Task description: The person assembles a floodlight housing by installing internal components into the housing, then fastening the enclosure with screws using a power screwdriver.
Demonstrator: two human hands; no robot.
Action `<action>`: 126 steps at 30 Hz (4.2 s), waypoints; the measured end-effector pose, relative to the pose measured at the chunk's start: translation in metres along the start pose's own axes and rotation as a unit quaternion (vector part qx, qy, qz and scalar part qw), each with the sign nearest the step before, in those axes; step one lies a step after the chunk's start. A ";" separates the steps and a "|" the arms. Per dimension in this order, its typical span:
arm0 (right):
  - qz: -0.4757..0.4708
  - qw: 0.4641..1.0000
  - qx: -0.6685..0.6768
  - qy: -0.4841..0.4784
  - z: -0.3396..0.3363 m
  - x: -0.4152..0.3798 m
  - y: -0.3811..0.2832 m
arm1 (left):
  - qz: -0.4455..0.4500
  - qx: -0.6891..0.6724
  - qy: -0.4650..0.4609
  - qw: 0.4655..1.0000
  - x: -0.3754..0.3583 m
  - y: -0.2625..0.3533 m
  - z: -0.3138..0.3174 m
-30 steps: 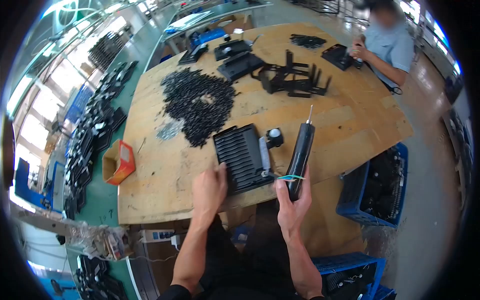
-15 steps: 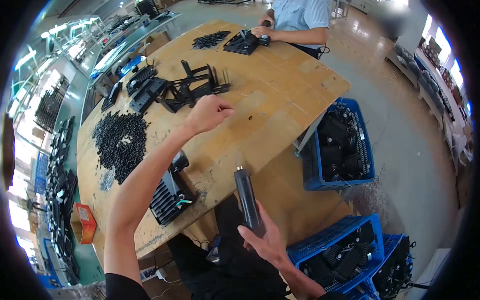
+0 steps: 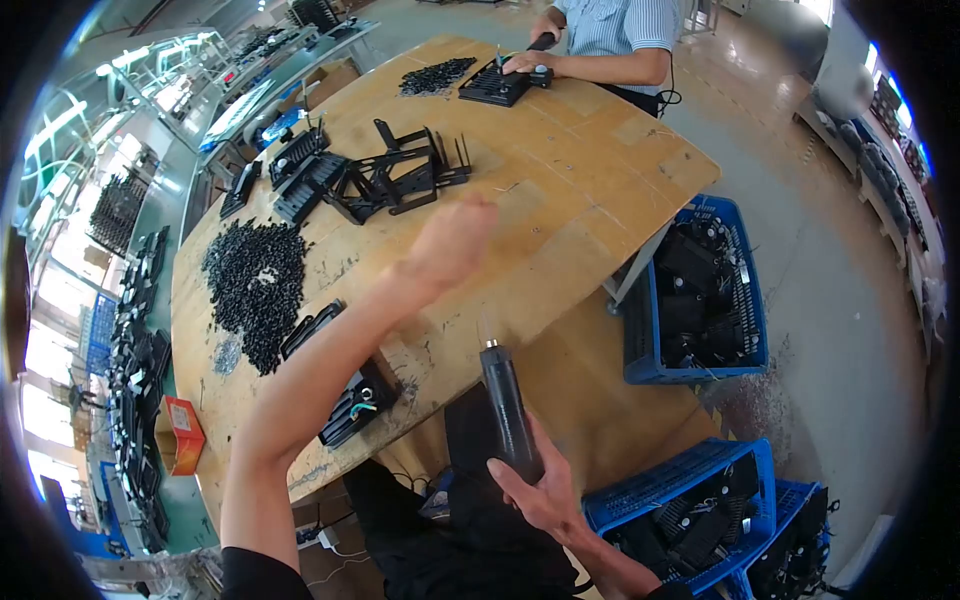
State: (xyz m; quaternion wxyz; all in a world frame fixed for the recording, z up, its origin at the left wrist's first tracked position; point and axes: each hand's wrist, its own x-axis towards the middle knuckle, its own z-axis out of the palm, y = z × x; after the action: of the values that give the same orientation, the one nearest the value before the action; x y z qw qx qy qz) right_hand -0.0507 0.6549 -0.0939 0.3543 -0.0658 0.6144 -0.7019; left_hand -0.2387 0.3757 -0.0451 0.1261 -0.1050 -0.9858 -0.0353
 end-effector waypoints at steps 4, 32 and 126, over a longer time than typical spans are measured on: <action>-0.074 0.997 0.019 -0.013 0.000 -0.025 -0.002 | -0.204 -0.381 0.129 0.893 -0.087 -0.005 -0.102; 0.325 0.801 0.236 -0.444 0.100 -0.061 -0.003 | -0.245 -0.731 0.473 0.427 -0.420 0.087 -0.104; 0.023 0.963 -0.157 -0.216 0.076 -0.063 0.023 | -0.418 -0.517 0.172 0.727 -0.357 0.037 -0.084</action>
State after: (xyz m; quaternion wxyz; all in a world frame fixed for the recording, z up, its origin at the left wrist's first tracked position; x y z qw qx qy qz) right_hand 0.0453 0.6294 -0.0755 0.4800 -0.2565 0.6269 -0.5574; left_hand 0.1278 0.3330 -0.0538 0.1919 0.2769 -0.7203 -0.6064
